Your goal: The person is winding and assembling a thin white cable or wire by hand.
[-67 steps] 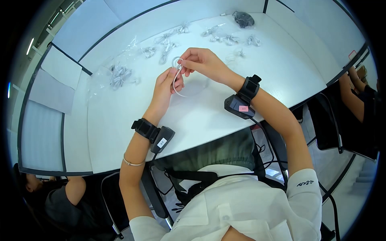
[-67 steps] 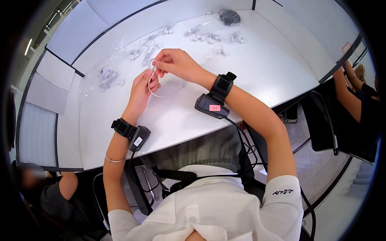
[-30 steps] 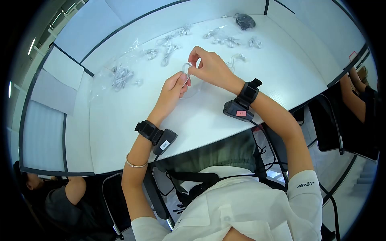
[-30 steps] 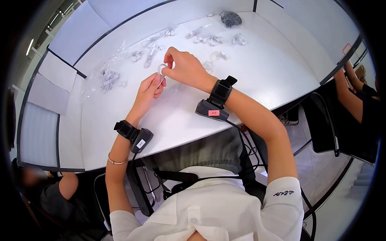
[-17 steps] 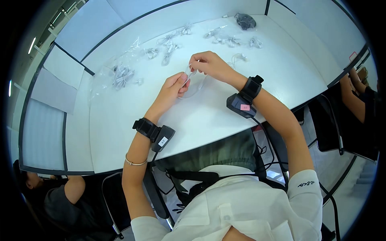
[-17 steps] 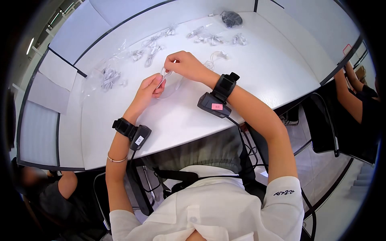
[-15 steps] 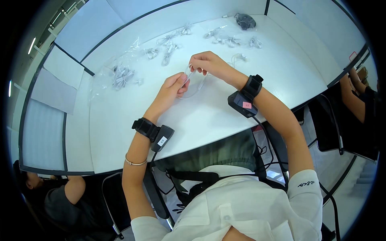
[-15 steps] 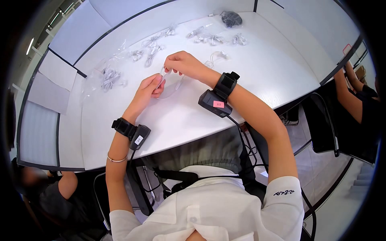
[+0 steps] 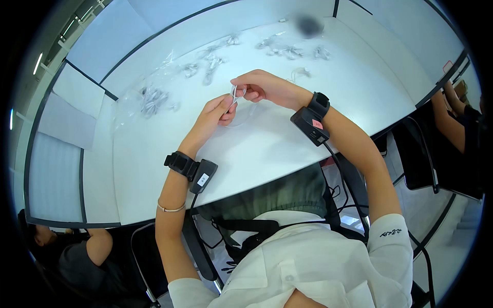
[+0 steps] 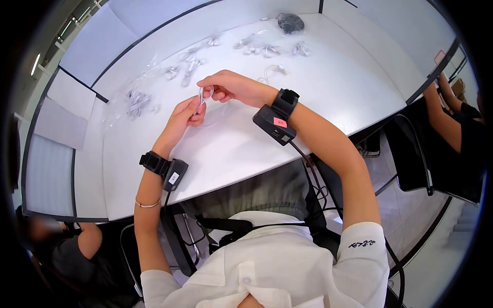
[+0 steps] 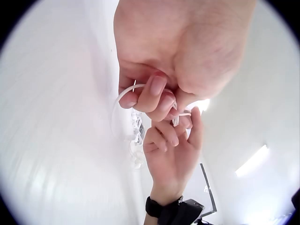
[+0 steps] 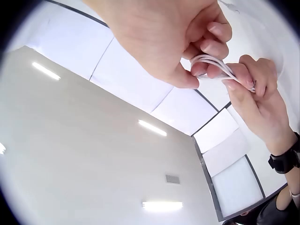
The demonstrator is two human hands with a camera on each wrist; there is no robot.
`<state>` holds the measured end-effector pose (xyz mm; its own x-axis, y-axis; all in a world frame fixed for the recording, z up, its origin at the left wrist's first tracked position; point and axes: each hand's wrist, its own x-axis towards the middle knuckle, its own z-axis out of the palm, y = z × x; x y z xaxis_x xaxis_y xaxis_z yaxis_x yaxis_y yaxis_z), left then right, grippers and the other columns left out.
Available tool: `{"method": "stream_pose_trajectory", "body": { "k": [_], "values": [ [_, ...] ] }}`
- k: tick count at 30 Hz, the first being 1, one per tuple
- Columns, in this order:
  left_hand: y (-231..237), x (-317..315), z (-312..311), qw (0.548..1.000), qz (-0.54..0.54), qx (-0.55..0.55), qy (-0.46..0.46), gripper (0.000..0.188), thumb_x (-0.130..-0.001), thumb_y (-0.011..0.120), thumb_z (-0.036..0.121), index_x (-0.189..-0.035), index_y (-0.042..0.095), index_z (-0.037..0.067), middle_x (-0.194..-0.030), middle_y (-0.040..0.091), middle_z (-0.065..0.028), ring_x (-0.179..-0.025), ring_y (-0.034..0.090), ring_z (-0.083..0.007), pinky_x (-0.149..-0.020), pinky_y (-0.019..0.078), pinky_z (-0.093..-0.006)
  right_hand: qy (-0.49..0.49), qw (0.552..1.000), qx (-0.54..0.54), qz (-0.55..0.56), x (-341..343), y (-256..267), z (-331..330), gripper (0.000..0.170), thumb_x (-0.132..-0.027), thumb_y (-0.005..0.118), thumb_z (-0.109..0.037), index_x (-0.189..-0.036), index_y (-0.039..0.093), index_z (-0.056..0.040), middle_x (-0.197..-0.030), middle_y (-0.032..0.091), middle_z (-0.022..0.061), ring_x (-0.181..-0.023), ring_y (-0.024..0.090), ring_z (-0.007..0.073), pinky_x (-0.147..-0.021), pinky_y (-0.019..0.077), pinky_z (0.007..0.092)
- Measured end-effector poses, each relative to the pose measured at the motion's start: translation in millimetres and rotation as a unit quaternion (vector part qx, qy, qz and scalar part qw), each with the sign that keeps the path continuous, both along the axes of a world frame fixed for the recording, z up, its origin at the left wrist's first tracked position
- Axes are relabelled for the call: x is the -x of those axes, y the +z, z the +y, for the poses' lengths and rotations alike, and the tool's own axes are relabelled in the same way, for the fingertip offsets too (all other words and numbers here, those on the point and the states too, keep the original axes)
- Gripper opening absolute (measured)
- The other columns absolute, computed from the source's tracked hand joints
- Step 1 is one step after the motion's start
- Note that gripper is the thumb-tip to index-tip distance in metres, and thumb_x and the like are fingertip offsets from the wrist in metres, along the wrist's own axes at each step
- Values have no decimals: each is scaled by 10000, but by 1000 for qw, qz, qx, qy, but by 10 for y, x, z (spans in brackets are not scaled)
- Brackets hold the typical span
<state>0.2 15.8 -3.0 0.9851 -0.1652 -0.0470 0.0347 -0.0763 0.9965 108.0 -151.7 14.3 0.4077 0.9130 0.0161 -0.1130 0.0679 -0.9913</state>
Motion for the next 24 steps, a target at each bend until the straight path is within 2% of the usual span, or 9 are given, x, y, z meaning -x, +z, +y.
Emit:
{"method": "stream_pose_trajectory", "body": {
  "k": [6,9,12,15,18,21,24],
  "values": [
    [-3,13,-100,1000,25,9,13,334,-953,385,348,-824,481,56,-633,313,58,-529,242,-45,-476,193,-199,22,1000,0,-15,3,-51,52,366,-874,519,-322,-591,389,-131,-608,368,-78,-507,240,47,-463,199,203],
    [-49,-18,-118,999,17,23,16,346,-952,387,354,-835,494,47,-617,309,57,-519,243,-41,-469,198,-197,-32,999,21,-32,36,-58,64,363,-880,510,-330,-604,372,-137,-598,343,-88,-503,228,41,-460,198,200],
    [-64,-22,-94,999,8,32,1,314,-960,359,321,-927,507,46,-630,339,41,-526,263,-50,-486,205,-187,-82,996,12,-37,90,-79,109,334,-885,503,-331,-638,403,-130,-604,351,-75,-514,237,41,-463,212,200],
    [-18,10,-191,995,-36,17,95,299,-957,366,307,-1034,488,45,-644,396,26,-528,297,-50,-499,233,-188,-91,993,-32,-62,86,-90,122,320,-890,498,-340,-671,436,-116,-618,368,-59,-528,253,44,-467,227,202],
    [5,13,-224,992,-42,45,110,261,-945,396,292,-1082,440,75,-658,474,-12,-525,357,-61,-497,275,-199,-115,990,-44,-71,31,-127,135,311,-876,504,-311,-693,502,-59,-635,441,-13,-516,343,61,-453,290,219],
    [7,9,-184,986,-23,142,81,264,-929,424,266,-1104,450,71,-694,505,-29,-547,390,-73,-524,303,-215,-124,987,-63,-78,23,-135,134,309,-887,491,-299,-690,496,-61,-634,443,-10,-522,348,58,-456,293,218],
    [21,33,-110,984,1,179,20,300,-938,404,256,-1149,451,49,-717,493,-26,-568,386,-84,-585,358,-220,-123,988,-50,-83,78,-98,119,319,-900,488,-352,-698,454,-107,-639,407,-55,-544,261,37,-472,232,192]
  ]
}}
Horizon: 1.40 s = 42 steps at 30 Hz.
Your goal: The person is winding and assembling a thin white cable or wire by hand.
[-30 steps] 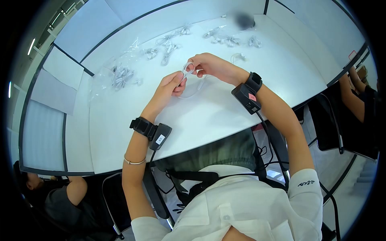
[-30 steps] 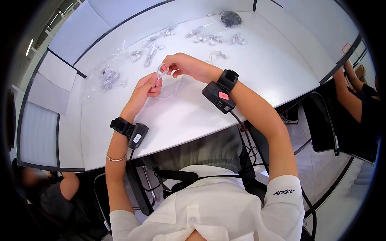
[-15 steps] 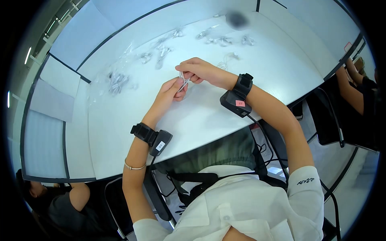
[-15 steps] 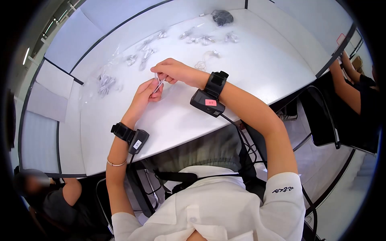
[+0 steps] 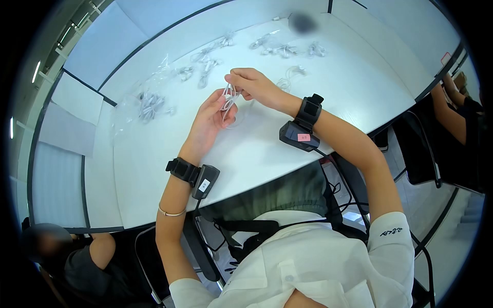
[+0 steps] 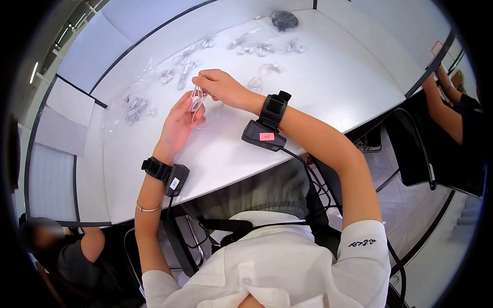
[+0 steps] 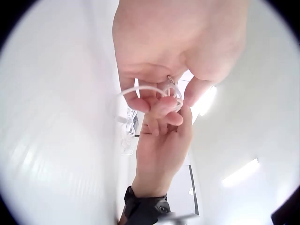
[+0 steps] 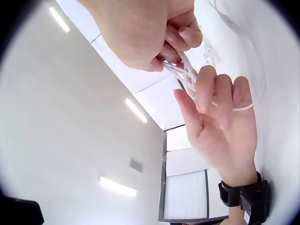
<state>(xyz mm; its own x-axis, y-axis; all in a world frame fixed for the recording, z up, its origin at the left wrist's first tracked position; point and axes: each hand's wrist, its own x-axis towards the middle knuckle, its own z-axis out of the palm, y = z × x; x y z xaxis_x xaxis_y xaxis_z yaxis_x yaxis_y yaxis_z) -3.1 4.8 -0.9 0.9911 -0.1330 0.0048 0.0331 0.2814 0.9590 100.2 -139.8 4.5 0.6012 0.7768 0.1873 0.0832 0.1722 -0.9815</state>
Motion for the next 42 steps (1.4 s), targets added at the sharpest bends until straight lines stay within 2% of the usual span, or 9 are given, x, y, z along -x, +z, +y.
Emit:
{"method": "stream_pose_trajectory", "body": {
  "k": [3,9,18,24,27,30,35,37,42],
  "values": [
    [5,-5,22,1000,4,19,-21,319,-918,439,239,-1171,447,43,-742,515,-35,-582,411,-86,-613,361,-220,8,1000,-13,-3,-10,-16,-13,328,-904,480,-358,-694,437,-110,-643,412,-56,-544,259,31,-471,232,183],
    [52,4,-7,995,31,-89,14,387,-866,522,195,-1213,448,41,-795,576,-52,-610,473,-83,-624,378,-226,-10,999,4,-36,-68,-41,-42,348,-910,468,-371,-692,415,-105,-638,400,-49,-547,278,32,-472,249,183],
    [13,-20,48,969,-41,-224,98,321,-780,645,123,-1078,550,52,-945,547,10,-913,508,-90,-843,363,-247,-4,986,-10,-164,105,-38,10,336,-926,444,-340,-714,438,-79,-653,421,-23,-606,365,52,-527,330,202],
    [-27,-77,79,878,-164,-377,245,227,-702,736,209,-834,634,55,-1004,535,-18,-1005,469,-153,-869,357,-320,-11,988,3,-155,86,-7,34,329,-923,454,-326,-706,431,-79,-636,388,-28,-577,331,53,-488,307,215],
    [8,-71,136,848,-189,-426,253,220,-694,741,192,-786,634,23,-987,543,-31,-966,490,-156,-854,363,-301,12,990,35,-137,65,37,-18,342,-922,454,-335,-691,411,-87,-627,348,-36,-557,298,49,-472,287,213],
    [68,-36,226,906,-167,-359,151,202,-701,734,177,-786,637,20,-946,551,-28,-916,503,-142,-836,369,-280,37,990,42,-131,79,23,-23,353,-922,450,-343,-679,390,-94,-626,320,-42,-550,276,49,-474,278,206],
    [177,43,211,976,-65,-188,91,172,-775,651,181,-774,618,12,-903,549,-8,-887,492,-107,-821,356,-246,44,987,31,-153,78,71,-36,356,-919,450,-350,-678,382,-96,-628,312,-43,-550,274,52,-474,277,205],
    [174,64,170,990,-11,-122,70,202,-808,612,208,-744,592,18,-887,551,-12,-881,487,-107,-823,350,-246,43,987,25,-154,80,82,-47,358,-917,453,-354,-676,377,-100,-628,311,-42,-550,274,52,-471,276,206],
    [164,23,240,987,-43,-155,25,246,-843,564,253,-700,525,57,-810,546,-12,-837,462,-99,-810,353,-259,51,994,23,-95,60,124,-64,369,-913,460,-358,-660,354,-111,-626,298,-41,-537,263,56,-457,268,213]
  ]
}}
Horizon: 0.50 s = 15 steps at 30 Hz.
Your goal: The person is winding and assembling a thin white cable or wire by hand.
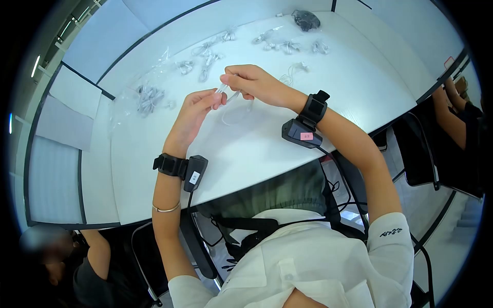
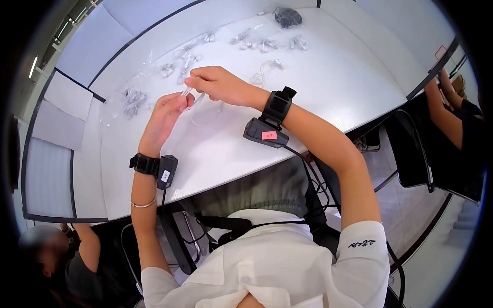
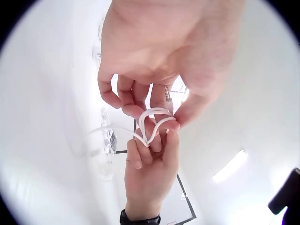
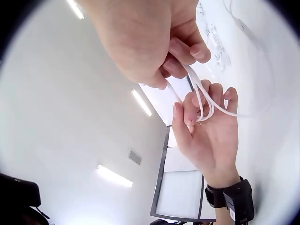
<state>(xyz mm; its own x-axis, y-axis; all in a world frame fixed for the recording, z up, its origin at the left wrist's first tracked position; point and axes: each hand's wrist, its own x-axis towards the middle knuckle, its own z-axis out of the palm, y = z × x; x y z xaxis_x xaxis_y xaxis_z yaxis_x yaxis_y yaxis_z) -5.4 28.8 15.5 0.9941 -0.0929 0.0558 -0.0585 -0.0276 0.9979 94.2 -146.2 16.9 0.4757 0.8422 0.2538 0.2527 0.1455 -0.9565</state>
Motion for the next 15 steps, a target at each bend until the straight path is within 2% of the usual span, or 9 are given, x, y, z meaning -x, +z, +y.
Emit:
{"method": "stream_pose_trajectory", "body": {
  "k": [4,11,13,15],
  "values": [
    [-27,-8,-18,1000,1,25,16,259,-869,539,266,-708,526,64,-788,538,-7,-816,456,-102,-802,359,-263,1,998,-23,53,-42,-13,19,366,-911,465,-339,-645,337,-120,-618,284,-47,-520,240,57,-452,258,215],
    [-57,-28,-122,997,2,59,56,273,-905,493,252,-697,505,75,-862,533,-23,-866,500,-138,-803,383,-308,-18,992,-45,120,-29,85,-2,350,-896,488,-305,-632,336,-134,-591,267,-63,-504,226,53,-454,265,222],
    [-52,-41,-132,997,-7,47,56,279,-911,483,258,-707,508,68,-887,536,-31,-849,506,-141,-787,386,-308,-19,989,-49,138,-46,75,-7,344,-892,495,-296,-630,342,-135,-584,270,-68,-498,228,52,-456,278,225],
    [-86,-57,-67,999,3,49,5,301,-919,463,278,-714,514,64,-896,542,-41,-830,511,-145,-770,386,-301,-22,988,-50,141,-71,49,2,337,-889,501,-286,-628,350,-136,-579,277,-72,-493,232,50,-459,295,228]
  ]
}}
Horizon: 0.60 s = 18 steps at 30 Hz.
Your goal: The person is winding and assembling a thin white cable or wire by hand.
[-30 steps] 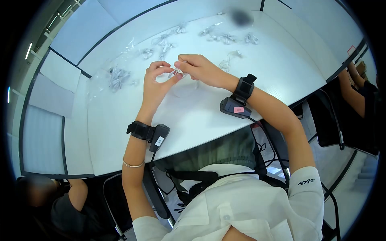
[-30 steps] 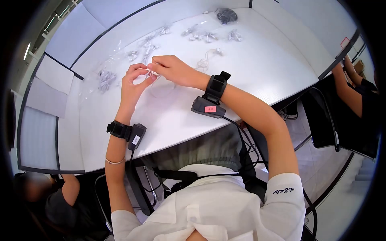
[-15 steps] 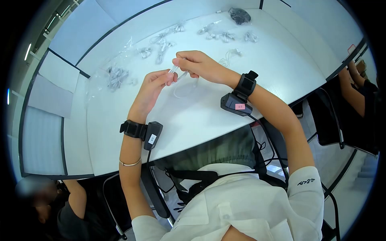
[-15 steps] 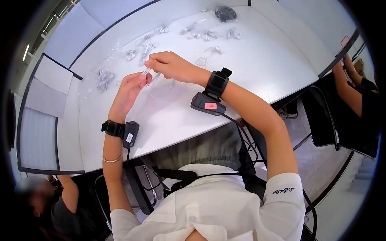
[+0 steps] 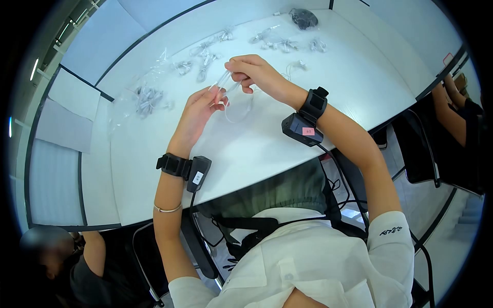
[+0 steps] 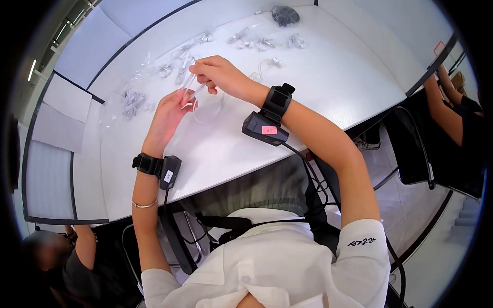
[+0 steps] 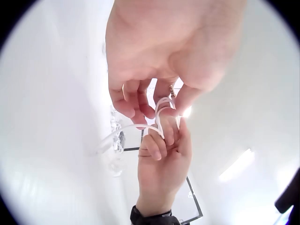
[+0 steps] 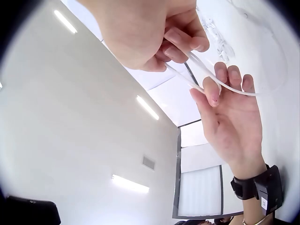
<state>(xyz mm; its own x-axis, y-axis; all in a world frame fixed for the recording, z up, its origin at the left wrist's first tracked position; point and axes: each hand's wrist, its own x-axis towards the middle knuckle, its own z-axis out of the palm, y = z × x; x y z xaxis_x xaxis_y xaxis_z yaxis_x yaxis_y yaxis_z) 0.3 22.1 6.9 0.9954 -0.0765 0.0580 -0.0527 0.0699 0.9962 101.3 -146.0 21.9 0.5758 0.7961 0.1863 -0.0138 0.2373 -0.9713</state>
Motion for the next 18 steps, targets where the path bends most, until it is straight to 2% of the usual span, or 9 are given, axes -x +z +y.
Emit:
{"method": "stream_pose_trajectory", "body": {
  "k": [1,4,7,9,13,18],
  "values": [
    [-9,-4,29,1000,4,1,-26,312,-923,453,288,-717,517,62,-900,544,-47,-821,514,-147,-761,386,-297,-8,1000,1,-3,5,0,6,335,-888,502,-285,-628,357,-131,-580,285,-68,-494,240,51,-464,309,229],
    [-16,-15,33,1000,22,20,-7,355,-934,422,315,-706,525,63,-888,557,-60,-800,518,-154,-733,384,-294,-31,999,-2,-29,2,-17,9,331,-888,503,-280,-631,374,-115,-586,306,-57,-500,268,53,-482,346,232],
    [59,16,-18,997,28,-60,36,367,-939,414,320,-713,537,59,-878,566,-71,-812,520,-156,-749,396,-300,-43,996,-13,-74,-33,-84,46,332,-889,500,-277,-633,386,-99,-593,322,-44,-511,297,57,-500,371,235],
    [67,17,-87,996,15,-68,48,363,-938,418,318,-726,546,53,-875,570,-73,-818,522,-157,-765,404,-304,-51,994,-8,-96,-61,-113,46,335,-890,498,-276,-633,391,-90,-598,332,-37,-519,313,60,-510,380,236],
    [-7,1,-77,1000,-1,-23,1,349,-940,419,305,-768,564,38,-869,572,-74,-822,528,-157,-792,415,-303,-66,991,-14,-116,-64,-132,60,331,-897,487,-280,-644,391,-88,-573,326,-41,-508,365,52,-497,356,218],
    [-17,8,-68,1000,-4,-20,-23,313,-940,416,277,-839,567,21,-871,576,-79,-790,540,-163,-786,421,-309,-81,983,4,-166,9,-113,18,316,-906,470,-265,-660,379,-88,-540,327,-48,-486,407,38,-477,320,199]
  ]
}}
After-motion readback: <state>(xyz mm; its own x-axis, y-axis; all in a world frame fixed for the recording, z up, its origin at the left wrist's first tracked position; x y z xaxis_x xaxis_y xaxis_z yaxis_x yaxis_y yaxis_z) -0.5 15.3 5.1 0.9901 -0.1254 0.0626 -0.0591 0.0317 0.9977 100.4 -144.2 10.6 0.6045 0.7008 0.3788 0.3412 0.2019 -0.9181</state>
